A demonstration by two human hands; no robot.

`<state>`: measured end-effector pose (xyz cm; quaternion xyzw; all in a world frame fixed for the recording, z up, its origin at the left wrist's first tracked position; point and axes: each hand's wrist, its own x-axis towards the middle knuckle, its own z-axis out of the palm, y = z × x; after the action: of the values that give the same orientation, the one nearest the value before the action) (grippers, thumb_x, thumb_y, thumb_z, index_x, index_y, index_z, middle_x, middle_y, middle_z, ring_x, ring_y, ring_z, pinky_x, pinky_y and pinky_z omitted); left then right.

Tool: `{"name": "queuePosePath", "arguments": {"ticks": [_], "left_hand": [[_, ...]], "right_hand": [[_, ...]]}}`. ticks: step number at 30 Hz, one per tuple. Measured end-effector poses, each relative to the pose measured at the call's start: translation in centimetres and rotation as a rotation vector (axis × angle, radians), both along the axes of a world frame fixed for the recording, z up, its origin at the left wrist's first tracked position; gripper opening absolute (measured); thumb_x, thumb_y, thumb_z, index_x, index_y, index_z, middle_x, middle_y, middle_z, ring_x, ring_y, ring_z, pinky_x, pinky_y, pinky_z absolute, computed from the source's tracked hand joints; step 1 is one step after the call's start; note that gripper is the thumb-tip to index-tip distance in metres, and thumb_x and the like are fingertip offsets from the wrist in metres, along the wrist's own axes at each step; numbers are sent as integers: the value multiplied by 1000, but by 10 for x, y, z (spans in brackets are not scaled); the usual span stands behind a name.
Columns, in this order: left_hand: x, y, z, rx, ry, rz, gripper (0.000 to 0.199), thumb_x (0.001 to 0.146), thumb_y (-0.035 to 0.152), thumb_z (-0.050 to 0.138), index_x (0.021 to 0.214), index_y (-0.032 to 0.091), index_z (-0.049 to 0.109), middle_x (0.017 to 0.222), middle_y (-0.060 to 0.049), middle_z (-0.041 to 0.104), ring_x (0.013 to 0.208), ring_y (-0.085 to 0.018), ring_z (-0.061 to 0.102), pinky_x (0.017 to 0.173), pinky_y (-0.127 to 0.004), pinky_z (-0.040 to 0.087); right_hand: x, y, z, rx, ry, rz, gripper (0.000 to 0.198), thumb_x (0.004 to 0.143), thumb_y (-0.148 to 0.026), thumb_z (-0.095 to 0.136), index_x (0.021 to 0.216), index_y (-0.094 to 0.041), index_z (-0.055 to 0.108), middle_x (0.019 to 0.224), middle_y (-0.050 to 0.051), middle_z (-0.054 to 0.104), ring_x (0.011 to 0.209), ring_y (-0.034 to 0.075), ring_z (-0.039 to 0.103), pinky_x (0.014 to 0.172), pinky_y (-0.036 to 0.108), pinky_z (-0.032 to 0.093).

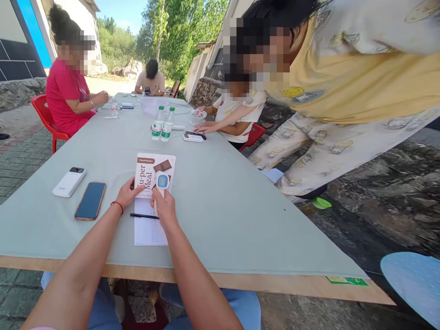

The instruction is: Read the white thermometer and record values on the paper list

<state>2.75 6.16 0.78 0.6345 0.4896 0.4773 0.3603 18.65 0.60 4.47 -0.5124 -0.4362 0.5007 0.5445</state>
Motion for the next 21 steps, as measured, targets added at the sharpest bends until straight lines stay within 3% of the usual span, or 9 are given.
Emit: {"name": "queuePosePath", "arguments": {"ticks": [17, 21], "left_hand": [[0, 1, -1, 13, 28, 16, 54, 78, 57, 65, 115, 18, 62, 106, -8, 71, 91, -23, 64, 78, -33, 51], [0, 1, -2, 14, 36, 35, 54, 78, 58, 65, 115, 19, 63, 105, -7, 71, 92, -24, 64, 80, -34, 50]], "right_hand": [[3, -1, 1, -10, -11, -9, 33, 78, -49, 60, 62, -23, 49, 46, -6, 50, 47, 12, 44, 49, 25, 36], [3, 0, 2, -23, 91, 38, 33, 77, -50, 61, 63, -22, 50, 47, -6, 49, 45, 11, 42, 47, 24, 34]]}}
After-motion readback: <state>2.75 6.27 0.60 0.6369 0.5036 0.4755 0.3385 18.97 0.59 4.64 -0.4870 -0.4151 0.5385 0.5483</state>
